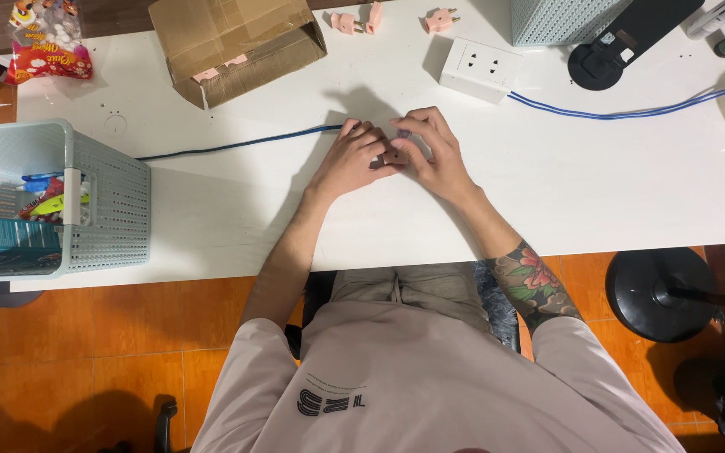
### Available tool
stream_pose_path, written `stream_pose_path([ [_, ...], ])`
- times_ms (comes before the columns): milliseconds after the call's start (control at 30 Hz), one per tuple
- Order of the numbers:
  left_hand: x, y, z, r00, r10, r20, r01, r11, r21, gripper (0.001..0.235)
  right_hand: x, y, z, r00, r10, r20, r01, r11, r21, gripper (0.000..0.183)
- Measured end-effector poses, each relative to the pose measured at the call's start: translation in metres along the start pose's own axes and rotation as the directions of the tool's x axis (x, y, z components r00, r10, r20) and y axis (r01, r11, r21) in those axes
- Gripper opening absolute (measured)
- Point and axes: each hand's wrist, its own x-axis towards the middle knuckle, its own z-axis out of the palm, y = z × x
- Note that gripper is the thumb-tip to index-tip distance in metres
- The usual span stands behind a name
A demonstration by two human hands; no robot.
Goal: Assembling an electrical plug by wiring it and using a screwdriver to secure the components.
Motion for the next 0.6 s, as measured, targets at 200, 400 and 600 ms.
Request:
stream_pose_path([
  [200, 0.015, 0.018, -0.032, 0.968, -0.062, 0.244, 0.079, 0.995, -0.06, 0.035, 0.0, -0.004, -0.006, 0.995, 0.044, 0.094, -0.04, 0.998, -0.039, 0.038],
  [400, 0.01, 0.0, -0.049, 0.993, -0.1, 0.061, 0.102, 0.994, -0.032, 0.046, -0.003, -0.003, -0.007, 0.977, 0.191, -0.091, -0.161, 0.95, 0.267, 0.04],
  [600, 0.0, -0.031, -0.069, 0.977, -0.212, 0.0, 0.211, 0.972, 0.101, 0.016, 0.016, -0.009, -0.038, 0.952, 0.229, -0.205, -0.187, 0.96, 0.208, 0.03],
])
